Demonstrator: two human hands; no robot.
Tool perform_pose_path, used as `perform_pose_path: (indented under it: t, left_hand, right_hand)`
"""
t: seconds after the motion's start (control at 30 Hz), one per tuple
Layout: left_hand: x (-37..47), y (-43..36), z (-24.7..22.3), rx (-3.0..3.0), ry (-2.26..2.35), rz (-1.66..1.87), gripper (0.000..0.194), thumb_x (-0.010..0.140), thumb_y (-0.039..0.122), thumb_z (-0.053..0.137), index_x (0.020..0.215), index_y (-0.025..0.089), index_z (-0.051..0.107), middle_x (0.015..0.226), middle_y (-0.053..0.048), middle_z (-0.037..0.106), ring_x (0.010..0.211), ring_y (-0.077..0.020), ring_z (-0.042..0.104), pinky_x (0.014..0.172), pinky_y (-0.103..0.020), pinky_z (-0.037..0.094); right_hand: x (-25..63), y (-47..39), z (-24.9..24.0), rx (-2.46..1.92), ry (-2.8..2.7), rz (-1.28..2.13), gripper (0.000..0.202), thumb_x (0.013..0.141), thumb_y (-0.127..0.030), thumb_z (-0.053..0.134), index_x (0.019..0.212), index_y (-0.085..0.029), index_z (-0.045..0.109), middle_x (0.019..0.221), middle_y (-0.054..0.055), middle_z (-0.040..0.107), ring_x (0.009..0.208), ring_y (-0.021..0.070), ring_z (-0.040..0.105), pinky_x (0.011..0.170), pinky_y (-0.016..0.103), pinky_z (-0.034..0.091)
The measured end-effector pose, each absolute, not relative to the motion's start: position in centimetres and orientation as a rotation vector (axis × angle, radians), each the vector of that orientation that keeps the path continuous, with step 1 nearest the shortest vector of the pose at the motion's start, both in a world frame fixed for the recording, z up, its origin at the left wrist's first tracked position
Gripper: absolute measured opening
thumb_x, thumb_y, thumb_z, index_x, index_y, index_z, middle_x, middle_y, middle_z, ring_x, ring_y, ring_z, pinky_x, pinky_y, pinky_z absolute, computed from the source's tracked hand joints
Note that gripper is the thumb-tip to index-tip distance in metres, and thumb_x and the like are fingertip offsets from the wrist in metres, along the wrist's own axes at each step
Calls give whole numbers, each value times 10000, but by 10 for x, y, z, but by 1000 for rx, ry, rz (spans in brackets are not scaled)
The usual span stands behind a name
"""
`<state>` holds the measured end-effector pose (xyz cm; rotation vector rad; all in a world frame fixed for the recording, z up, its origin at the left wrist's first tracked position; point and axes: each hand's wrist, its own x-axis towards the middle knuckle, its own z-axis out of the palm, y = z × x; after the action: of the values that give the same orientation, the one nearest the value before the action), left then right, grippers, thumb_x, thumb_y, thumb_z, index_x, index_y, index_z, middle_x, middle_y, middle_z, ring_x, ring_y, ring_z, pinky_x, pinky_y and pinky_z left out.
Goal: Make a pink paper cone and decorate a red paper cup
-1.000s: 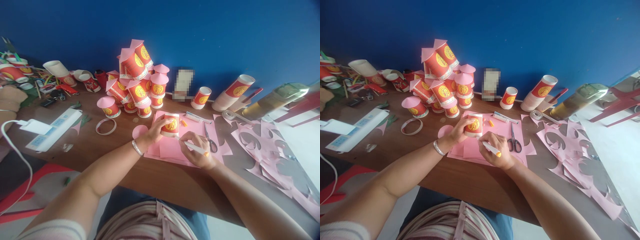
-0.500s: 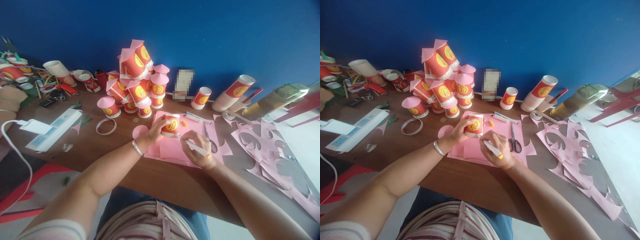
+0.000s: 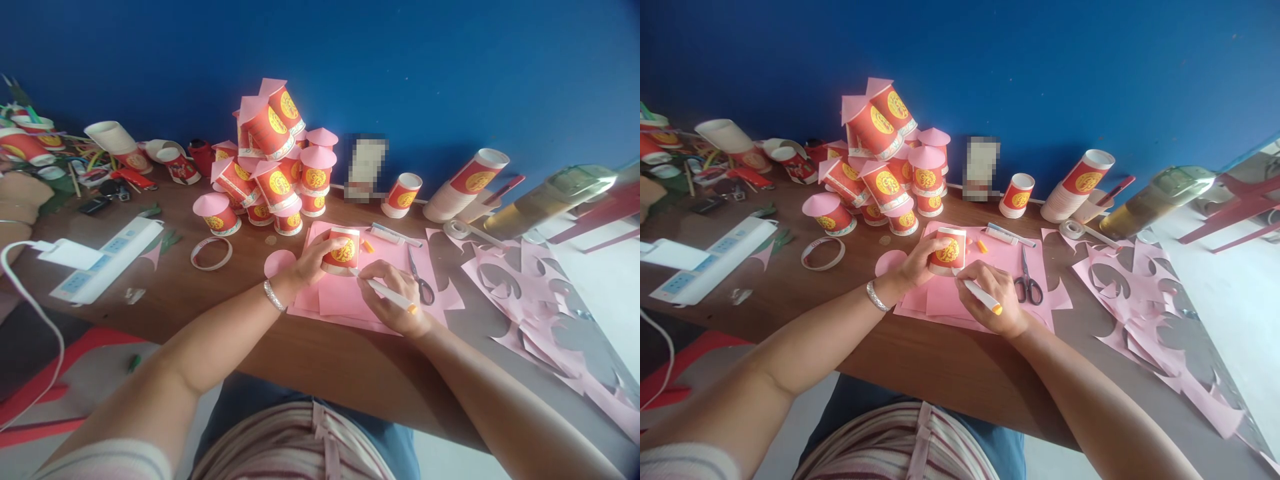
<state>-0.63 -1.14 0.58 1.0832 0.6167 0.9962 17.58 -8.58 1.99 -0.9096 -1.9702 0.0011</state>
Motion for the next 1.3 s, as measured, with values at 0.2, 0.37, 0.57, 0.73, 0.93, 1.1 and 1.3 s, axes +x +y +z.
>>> perform_pose_path:
  t: [0.2, 0.37, 0.57, 0.73, 0.93, 1.1, 1.3]
  left_hand:
    - [-7, -9, 3, 1064, 577, 957, 289, 908, 425, 678, 1012, 158, 716, 999, -64, 746, 945, -207, 703, 839, -308, 567]
    - [-8, -9, 2, 1038, 581, 968, 241, 913, 401, 689, 871, 164, 676, 809, -13, 669, 761, -133, 648, 720, -236, 537]
    - [-8, -8, -2, 1039, 610, 973, 244, 899, 423, 705, 839, 189, 665, 794, -11, 652, 753, -143, 636, 702, -243, 537]
    - [-9, -9, 2, 1078, 635, 973, 281, 886, 462, 706, 821, 191, 669, 828, -27, 692, 826, -184, 667, 780, -291, 563]
    - [-8, -14, 12, 1079, 625, 1003, 263, 874, 439, 707, 848, 178, 681, 891, -33, 713, 911, -199, 678, 831, -310, 574]
    - [-8, -16, 17, 1041, 631, 975, 211, 860, 399, 717, 860, 191, 679, 935, -33, 732, 962, -212, 689, 851, -326, 575]
    - [-8, -16, 17, 1007, 614, 963, 240, 863, 410, 720, 918, 178, 692, 948, -44, 742, 980, -224, 697, 901, -352, 569]
  right_hand:
    - [176, -85, 18, -927, -1955, 0, 97, 960, -160, 585, 921, -246, 561, 744, -30, 682, 582, 114, 632, 574, 227, 506]
    - [175, -86, 22, -953, -1945, -43, 126, 932, -128, 572, 899, -246, 542, 706, -35, 662, 561, 117, 622, 554, 227, 487]
    - [176, -86, 21, -968, -1934, -40, 137, 905, -121, 577, 888, -250, 534, 696, -41, 652, 550, 118, 612, 550, 227, 476]
    - [176, -87, 21, -962, -1946, -28, 134, 912, -125, 575, 887, -248, 530, 699, -41, 651, 554, 118, 611, 558, 225, 474]
    - [175, -89, 26, -917, -1957, 31, 113, 926, -137, 581, 901, -242, 547, 705, -26, 659, 555, 122, 612, 553, 234, 475]
    - [175, -90, 29, -892, -1986, 65, 113, 927, -135, 576, 903, -242, 550, 699, -20, 653, 554, 126, 601, 545, 240, 473]
    - [176, -89, 27, -887, -1967, 45, 124, 927, -123, 580, 905, -240, 544, 696, -28, 638, 545, 120, 591, 546, 236, 462]
